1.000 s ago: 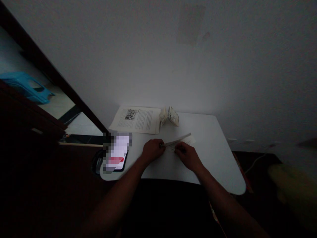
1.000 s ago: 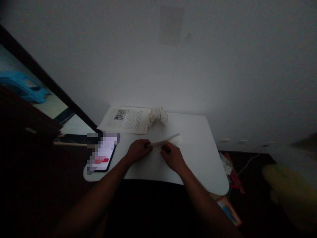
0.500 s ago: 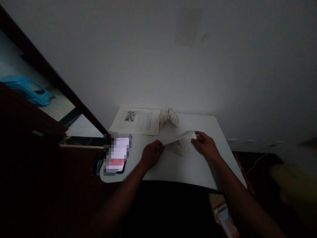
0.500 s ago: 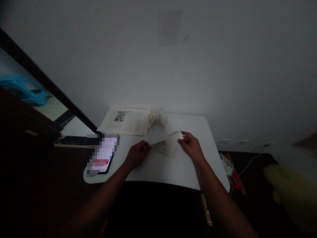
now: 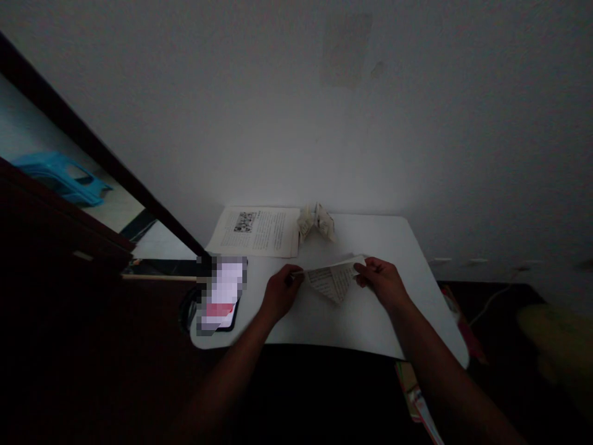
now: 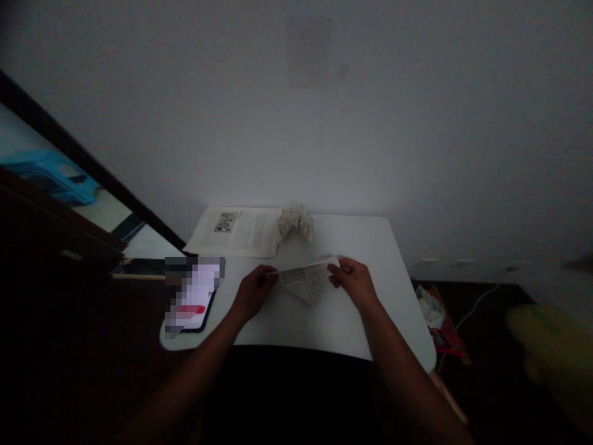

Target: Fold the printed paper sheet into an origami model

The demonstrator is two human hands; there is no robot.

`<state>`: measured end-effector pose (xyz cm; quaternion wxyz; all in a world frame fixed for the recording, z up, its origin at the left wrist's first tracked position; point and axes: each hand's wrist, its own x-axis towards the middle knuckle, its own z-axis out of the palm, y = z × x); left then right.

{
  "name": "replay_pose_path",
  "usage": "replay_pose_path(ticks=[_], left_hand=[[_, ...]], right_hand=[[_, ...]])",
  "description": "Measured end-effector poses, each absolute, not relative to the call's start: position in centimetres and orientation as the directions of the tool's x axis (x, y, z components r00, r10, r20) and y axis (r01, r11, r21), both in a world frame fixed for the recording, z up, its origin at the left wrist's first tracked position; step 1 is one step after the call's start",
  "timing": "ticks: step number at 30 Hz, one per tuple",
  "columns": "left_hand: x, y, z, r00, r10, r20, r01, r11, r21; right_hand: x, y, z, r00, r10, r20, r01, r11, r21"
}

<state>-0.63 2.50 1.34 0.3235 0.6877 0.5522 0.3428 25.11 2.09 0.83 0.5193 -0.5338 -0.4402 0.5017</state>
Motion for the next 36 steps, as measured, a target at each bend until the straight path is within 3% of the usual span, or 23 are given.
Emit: replay_pose_path(ticks=[5, 10, 23, 28, 36], left_hand=[[-0.3, 3.0, 1.2, -0.053, 0.991, 0.12, 0.382, -0.091, 0.92], [-0.4, 3.1, 1.2, -0.153, 0.985, 0.083, 0.224, -0.047, 0.973], [0.0, 2.6, 2.1, -0.192, 0.979, 0.063, 0.257, -0.012, 0.966], [0.7, 2.8, 2.7, -0.197, 0.976, 0.094, 0.328, -0.025, 0.944], [0.8, 2.8, 2.6, -0.246, 0.967, 0.068, 0.297, 0.008, 0.955]], right_hand=[[24.1, 1.4, 0.9, 0.055, 0.993, -0.106, -0.118, -0.099, -0.988], [23.7, 1.1, 1.2, -0.037, 0.986, -0.16, -0.112, -0.164, -0.98], [24.0, 1.4, 2.0, -0.091, 0.982, -0.168, -0.104, -0.177, -0.979], [24.5, 2.0, 2.6, -0.143, 0.961, -0.235, -0.105, -0.251, -0.962], [24.9, 2.6, 2.5, -0.119, 0.936, -0.33, -0.128, -0.344, -0.93]])
